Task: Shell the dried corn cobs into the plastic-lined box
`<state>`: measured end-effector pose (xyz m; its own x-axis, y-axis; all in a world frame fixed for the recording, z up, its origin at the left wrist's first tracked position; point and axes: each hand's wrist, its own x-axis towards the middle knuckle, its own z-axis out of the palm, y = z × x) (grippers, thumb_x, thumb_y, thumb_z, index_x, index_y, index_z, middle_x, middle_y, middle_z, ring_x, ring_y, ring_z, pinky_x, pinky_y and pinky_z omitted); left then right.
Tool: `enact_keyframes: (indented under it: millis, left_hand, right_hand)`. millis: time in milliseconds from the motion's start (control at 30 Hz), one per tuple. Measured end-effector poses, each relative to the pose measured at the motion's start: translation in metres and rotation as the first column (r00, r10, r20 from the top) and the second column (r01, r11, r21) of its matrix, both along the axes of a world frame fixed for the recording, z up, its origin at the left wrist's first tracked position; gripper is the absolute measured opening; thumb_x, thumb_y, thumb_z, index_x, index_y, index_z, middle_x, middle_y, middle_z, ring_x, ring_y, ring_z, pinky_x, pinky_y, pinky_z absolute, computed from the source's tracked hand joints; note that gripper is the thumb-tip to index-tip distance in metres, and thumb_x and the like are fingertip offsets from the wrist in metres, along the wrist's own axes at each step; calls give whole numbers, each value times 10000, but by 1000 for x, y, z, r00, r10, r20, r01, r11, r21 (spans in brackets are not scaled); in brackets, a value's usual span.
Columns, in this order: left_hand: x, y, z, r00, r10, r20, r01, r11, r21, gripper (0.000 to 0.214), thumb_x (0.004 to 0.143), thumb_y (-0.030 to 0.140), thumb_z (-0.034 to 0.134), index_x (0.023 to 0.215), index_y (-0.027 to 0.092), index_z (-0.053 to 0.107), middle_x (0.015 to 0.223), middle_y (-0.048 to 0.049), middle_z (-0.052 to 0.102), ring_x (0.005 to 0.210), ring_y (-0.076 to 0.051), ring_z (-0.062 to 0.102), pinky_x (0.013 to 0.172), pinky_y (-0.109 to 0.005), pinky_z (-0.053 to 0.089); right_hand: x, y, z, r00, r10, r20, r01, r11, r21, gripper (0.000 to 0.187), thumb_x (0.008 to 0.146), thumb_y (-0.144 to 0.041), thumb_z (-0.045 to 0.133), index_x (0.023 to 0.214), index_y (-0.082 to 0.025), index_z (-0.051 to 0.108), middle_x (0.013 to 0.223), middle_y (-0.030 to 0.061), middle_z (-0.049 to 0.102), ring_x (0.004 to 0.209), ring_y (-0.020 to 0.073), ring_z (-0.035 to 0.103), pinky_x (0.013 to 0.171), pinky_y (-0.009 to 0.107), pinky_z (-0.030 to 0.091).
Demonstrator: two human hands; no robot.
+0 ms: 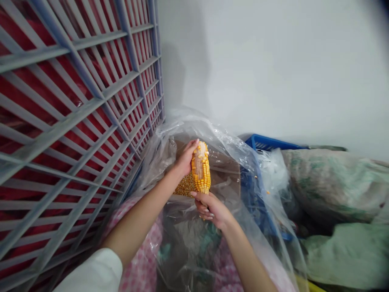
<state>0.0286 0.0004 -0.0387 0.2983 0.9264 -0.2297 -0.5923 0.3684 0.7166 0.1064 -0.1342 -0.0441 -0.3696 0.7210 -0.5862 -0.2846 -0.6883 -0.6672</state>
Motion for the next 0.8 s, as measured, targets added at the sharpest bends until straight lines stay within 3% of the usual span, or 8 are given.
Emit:
enact_keyframes:
  millis: [300, 467, 600, 800]
  left_hand:
    - [-1, -1, 0, 997, 34, -72, -38, 998, -50, 383, 544, 360, 730, 774, 211, 463, 658, 46, 551, 546, -105, 558, 550, -228, 431]
    - [-4, 3, 5, 994, -70, 79, 83, 979, -186, 418, 615, 556, 606, 728, 162, 525, 584, 1, 549, 526, -122, 548, 561, -252, 441]
    - [-4, 4, 4, 998, -56, 41, 65, 965, -253, 353, 647, 479, 620, 738, 147, 544, 568, -1, 559, 529, -120, 556, 576, -252, 452]
    - [-1, 0, 0, 998, 31, -54, -36, 994, -101, 346, 538, 343, 728, 747, 197, 494, 633, 41, 570, 524, -100, 555, 540, -225, 439]
  right_hand:
    - [-2, 1, -2, 999, -4, 45, 4, 1000, 0, 427, 667, -402, 615, 473, -179, 306, 321, -109, 266, 257, 0, 147, 296, 186, 59]
    - [3, 2, -1, 1000, 1, 28, -1, 1000, 6, 405, 670, -389, 618, 495, -181, 317, 331, -111, 275, 265, 1, 145, 299, 187, 48]
    - [2, 2, -1, 999, 9, 41, -9, 1000, 0, 411, 668, -389, 614, 482, -181, 313, 331, -106, 281, 266, 0, 150, 299, 188, 51]
    - [-2, 0, -3, 998, 12, 55, -12, 1000, -2, 423, 669, -402, 605, 471, -184, 301, 323, -106, 267, 260, 2, 148, 297, 192, 56]
